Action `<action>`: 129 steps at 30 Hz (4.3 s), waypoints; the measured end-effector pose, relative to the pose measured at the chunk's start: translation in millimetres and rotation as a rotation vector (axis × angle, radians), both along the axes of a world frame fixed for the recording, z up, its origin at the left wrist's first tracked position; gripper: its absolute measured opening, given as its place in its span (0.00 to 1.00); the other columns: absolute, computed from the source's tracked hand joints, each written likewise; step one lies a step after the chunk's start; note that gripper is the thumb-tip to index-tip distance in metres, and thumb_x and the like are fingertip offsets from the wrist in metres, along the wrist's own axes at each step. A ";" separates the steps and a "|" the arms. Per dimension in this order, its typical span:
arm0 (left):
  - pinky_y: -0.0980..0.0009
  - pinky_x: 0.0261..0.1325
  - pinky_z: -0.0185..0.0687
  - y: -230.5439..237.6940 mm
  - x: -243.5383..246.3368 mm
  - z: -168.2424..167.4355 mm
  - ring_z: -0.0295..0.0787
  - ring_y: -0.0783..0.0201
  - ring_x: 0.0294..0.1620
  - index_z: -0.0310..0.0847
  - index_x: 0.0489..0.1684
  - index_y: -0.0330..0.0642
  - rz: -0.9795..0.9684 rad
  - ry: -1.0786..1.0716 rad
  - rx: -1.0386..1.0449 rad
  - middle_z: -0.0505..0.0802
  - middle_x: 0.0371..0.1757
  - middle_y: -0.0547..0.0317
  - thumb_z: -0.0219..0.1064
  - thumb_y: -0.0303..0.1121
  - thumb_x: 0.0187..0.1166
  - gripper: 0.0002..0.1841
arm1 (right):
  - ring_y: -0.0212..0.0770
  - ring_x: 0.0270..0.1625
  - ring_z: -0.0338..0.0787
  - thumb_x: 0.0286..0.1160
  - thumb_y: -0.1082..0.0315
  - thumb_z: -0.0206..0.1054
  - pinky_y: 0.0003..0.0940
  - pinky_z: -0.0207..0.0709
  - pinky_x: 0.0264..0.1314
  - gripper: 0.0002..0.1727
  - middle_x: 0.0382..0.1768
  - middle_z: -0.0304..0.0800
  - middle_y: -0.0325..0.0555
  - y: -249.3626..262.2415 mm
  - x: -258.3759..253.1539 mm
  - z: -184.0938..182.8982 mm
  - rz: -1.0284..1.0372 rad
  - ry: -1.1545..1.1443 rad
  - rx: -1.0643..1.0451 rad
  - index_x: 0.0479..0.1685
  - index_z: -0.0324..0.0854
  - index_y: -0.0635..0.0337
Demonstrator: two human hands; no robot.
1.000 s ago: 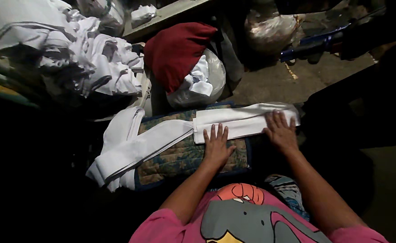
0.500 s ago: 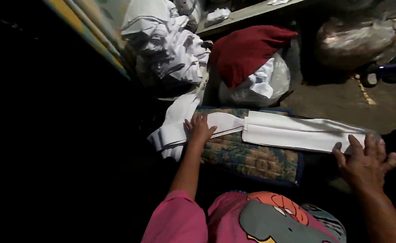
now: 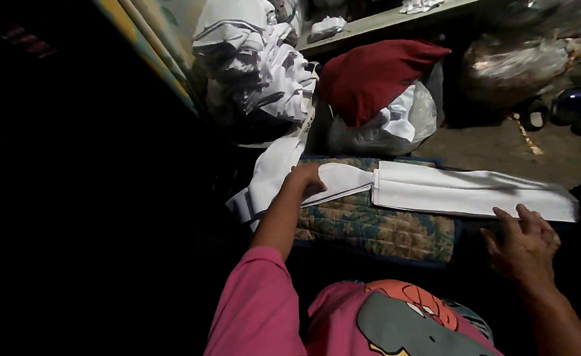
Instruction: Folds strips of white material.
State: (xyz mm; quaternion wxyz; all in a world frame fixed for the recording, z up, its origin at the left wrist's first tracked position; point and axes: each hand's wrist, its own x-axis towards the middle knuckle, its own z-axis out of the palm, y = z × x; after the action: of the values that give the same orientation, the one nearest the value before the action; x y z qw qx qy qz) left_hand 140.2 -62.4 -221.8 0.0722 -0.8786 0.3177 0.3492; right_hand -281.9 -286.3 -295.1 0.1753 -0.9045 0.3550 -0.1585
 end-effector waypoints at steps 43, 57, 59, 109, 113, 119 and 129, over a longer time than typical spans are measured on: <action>0.72 0.56 0.90 -33.6 -177.2 281.8 0.91 0.71 0.47 0.73 0.54 0.30 -0.057 -0.162 -2.157 0.91 0.42 0.61 0.80 0.31 0.66 0.24 | 0.28 0.46 0.94 0.62 0.72 0.80 0.30 0.90 0.55 0.16 0.42 0.96 0.37 97.6 126.9 161.0 0.564 -0.573 1.054 0.50 0.87 0.61; 0.53 0.55 0.90 36.1 -113.9 102.6 0.91 0.57 0.54 0.74 0.69 0.43 1.187 0.327 -1.777 0.91 0.54 0.52 0.63 0.35 0.84 0.17 | 0.31 0.43 0.92 0.57 0.73 0.74 0.32 0.90 0.48 0.20 0.42 0.93 0.37 -22.7 3.1 88.1 0.095 -0.542 1.063 0.53 0.82 0.59; 0.54 0.52 0.91 42.6 -123.2 54.2 0.92 0.55 0.51 0.71 0.73 0.38 1.278 0.309 -1.591 0.90 0.55 0.45 0.66 0.29 0.82 0.21 | 0.29 0.41 0.91 0.60 0.74 0.73 0.30 0.89 0.46 0.19 0.41 0.92 0.37 -42.8 -7.1 84.4 0.045 -0.451 1.015 0.54 0.81 0.60; 0.32 0.77 0.60 19.8 -198.5 -32.6 0.73 0.34 0.77 0.85 0.69 0.52 -0.052 -0.251 -0.434 0.83 0.72 0.39 0.73 0.67 0.66 0.37 | 0.44 0.39 0.86 0.90 0.59 0.53 0.49 0.86 0.44 0.13 0.37 0.79 0.47 -70.4 13.2 32.2 -0.873 -0.835 1.334 0.57 0.70 0.59; 0.35 0.77 0.61 12.9 -193.5 -23.8 0.73 0.36 0.77 0.86 0.67 0.52 -0.027 -0.194 -0.374 0.81 0.74 0.41 0.70 0.43 0.77 0.20 | 0.41 0.37 0.84 0.89 0.56 0.56 0.45 0.85 0.44 0.14 0.36 0.78 0.44 -66.0 17.5 22.7 -0.915 -0.911 1.354 0.52 0.73 0.58; 0.41 0.79 0.61 6.1 -173.0 -12.4 0.81 0.46 0.72 0.89 0.60 0.43 -0.061 -0.126 -0.357 0.90 0.65 0.48 0.57 0.40 0.89 0.17 | 0.43 0.47 0.91 0.92 0.55 0.54 0.39 0.86 0.48 0.23 0.54 0.87 0.54 -65.6 18.7 19.8 -0.828 -0.771 1.358 0.72 0.70 0.64; 0.43 0.76 0.71 -1.0 -151.4 8.1 0.87 0.41 0.66 0.85 0.61 0.30 -0.035 -0.112 -0.559 0.92 0.58 0.36 0.54 0.33 0.91 0.17 | 0.33 0.30 0.79 0.91 0.61 0.57 0.31 0.79 0.37 0.15 0.37 0.77 0.44 -59.8 14.0 12.9 -0.744 -0.679 1.036 0.57 0.75 0.66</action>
State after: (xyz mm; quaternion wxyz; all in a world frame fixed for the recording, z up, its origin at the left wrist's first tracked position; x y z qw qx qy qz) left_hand -11.3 -63.4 -213.7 -0.1495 -0.8768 0.4122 0.1974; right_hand -267.8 -346.1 -282.2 0.6165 -0.4254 0.5950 -0.2914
